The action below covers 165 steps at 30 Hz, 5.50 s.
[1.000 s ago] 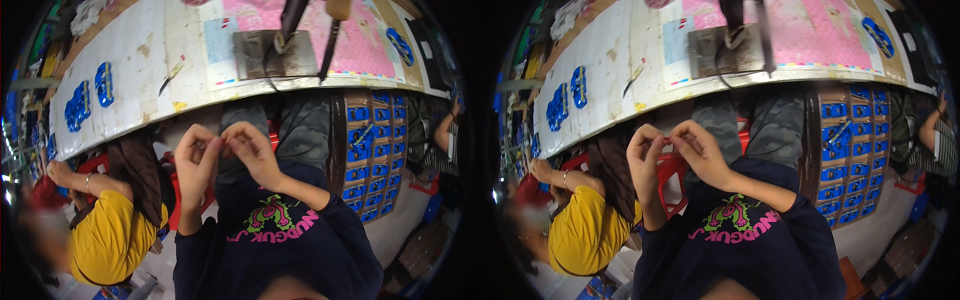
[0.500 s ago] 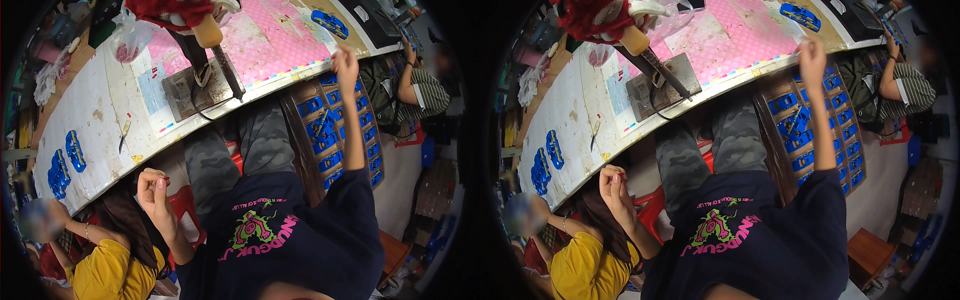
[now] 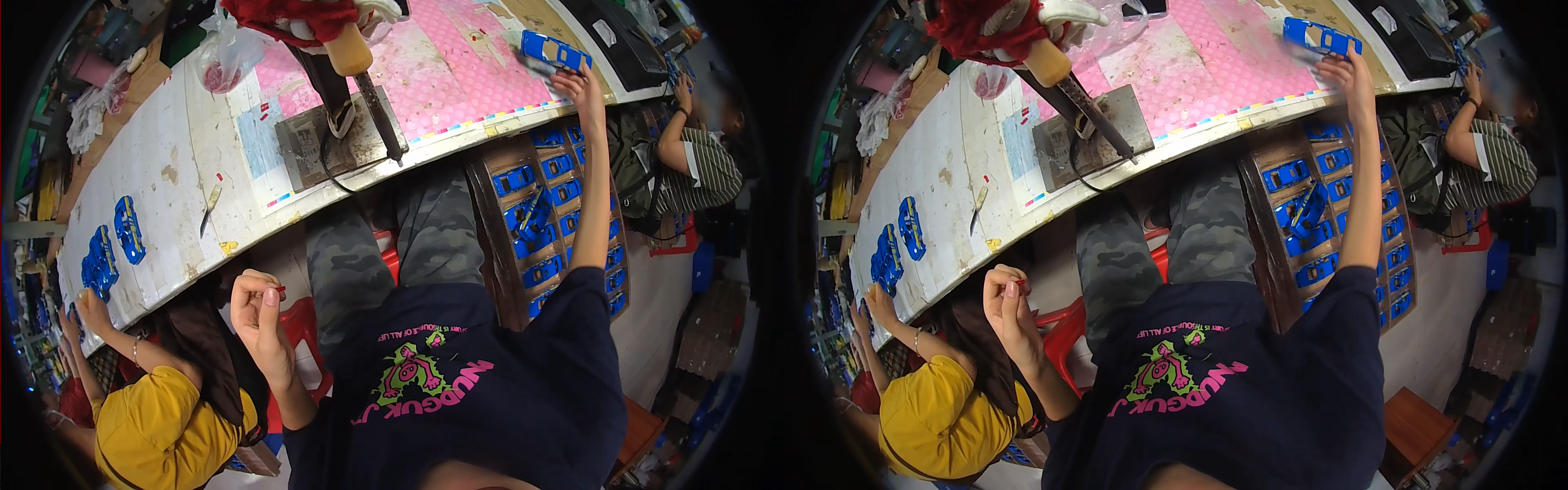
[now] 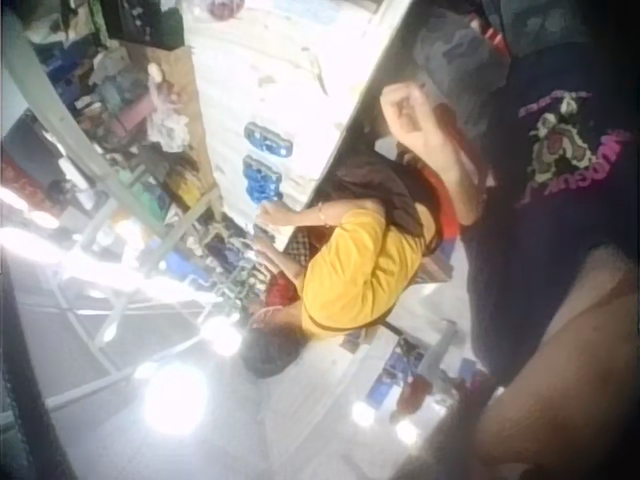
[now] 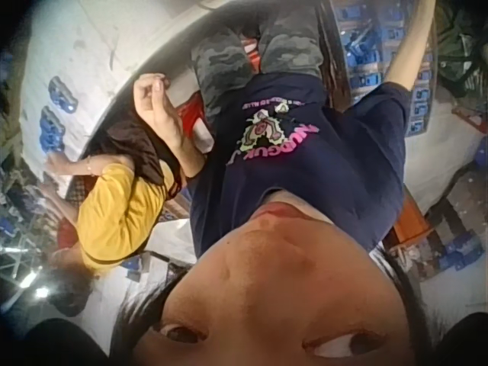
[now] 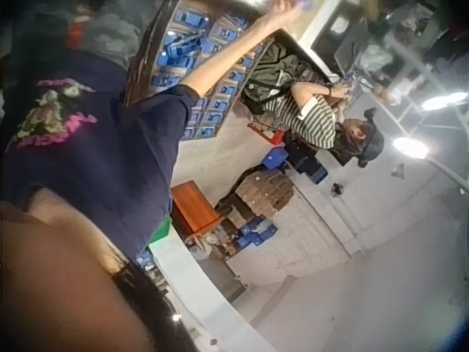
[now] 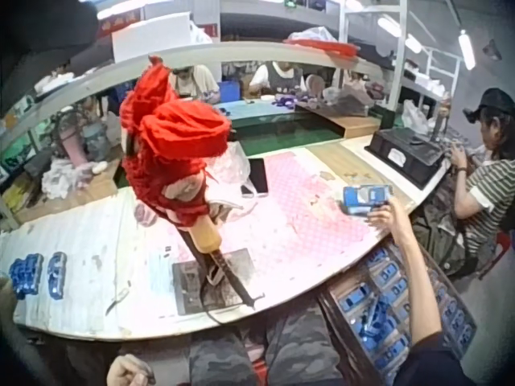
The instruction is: The person assembles blue plastic toy car bodies by inserting small red pieces into the chassis using a soldering iron to melt them into place. The person repeatedly picks up a car body, inserts the red pieces, and uses the soldering iron to secure them before placing the finished unit on the table.
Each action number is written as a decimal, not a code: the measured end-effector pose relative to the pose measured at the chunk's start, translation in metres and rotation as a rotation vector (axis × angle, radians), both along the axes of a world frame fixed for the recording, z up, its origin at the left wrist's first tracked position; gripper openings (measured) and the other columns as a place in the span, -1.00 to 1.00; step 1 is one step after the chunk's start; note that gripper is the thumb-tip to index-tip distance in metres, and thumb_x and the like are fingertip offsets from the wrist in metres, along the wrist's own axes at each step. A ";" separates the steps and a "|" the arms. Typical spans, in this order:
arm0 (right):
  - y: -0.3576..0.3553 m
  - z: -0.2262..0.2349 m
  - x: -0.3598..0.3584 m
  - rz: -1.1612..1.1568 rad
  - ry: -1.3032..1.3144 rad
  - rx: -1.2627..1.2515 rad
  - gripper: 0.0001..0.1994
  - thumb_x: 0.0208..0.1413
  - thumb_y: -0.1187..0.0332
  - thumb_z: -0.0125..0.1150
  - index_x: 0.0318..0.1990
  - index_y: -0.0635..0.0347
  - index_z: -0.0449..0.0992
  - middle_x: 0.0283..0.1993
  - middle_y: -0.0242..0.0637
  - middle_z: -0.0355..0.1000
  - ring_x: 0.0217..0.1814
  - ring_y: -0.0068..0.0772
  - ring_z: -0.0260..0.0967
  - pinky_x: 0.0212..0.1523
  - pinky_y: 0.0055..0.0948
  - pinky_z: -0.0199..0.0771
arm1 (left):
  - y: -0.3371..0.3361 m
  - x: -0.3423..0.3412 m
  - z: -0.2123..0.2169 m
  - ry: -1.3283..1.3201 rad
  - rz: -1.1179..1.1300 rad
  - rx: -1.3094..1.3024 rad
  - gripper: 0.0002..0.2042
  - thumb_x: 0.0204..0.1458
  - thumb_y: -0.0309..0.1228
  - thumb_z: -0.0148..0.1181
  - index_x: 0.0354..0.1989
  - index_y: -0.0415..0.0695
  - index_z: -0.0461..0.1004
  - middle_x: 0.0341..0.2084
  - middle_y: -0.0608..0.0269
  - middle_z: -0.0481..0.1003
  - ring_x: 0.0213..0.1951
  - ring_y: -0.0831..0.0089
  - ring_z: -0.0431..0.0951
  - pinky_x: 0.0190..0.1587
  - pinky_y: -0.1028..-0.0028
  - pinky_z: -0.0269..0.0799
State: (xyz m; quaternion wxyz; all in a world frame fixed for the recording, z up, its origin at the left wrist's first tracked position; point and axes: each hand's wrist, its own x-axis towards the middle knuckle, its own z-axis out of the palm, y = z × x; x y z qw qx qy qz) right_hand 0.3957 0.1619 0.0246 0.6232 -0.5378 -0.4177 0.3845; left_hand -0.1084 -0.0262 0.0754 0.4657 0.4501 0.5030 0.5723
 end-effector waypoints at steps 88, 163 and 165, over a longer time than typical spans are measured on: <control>-0.200 -0.006 -0.248 1.072 0.551 0.381 -0.34 -0.19 0.01 0.19 -0.08 0.48 0.33 -0.17 0.14 0.31 -0.19 -0.06 0.36 -0.18 -0.32 0.36 | 0.005 0.081 -0.012 0.092 -0.514 0.700 -0.70 -0.37 -0.36 0.16 -0.36 -0.14 0.44 -0.44 0.14 0.42 -0.51 0.31 0.42 -0.48 0.45 0.24; -0.127 0.032 -0.243 0.223 -0.388 0.258 -0.35 -0.39 0.39 0.42 -0.04 0.31 0.26 -0.05 -0.15 0.32 -0.19 -0.44 0.31 -0.24 -0.57 0.29 | 0.060 0.124 -0.054 -0.761 -0.231 -0.144 -0.42 0.01 -0.09 -0.29 0.04 -0.40 0.05 -0.48 0.29 0.16 -0.42 0.54 0.15 -0.33 0.60 0.09; -0.127 0.036 -0.239 0.250 -0.491 0.308 -0.30 -0.38 0.41 0.42 0.00 0.35 0.20 -0.02 -0.10 0.31 -0.39 -0.65 0.29 -0.48 -0.74 0.24 | 0.060 0.126 -0.053 -0.785 -0.238 -0.136 -0.42 0.01 -0.09 -0.29 0.04 -0.38 0.06 -0.47 0.30 0.17 -0.42 0.56 0.15 -0.33 0.61 0.09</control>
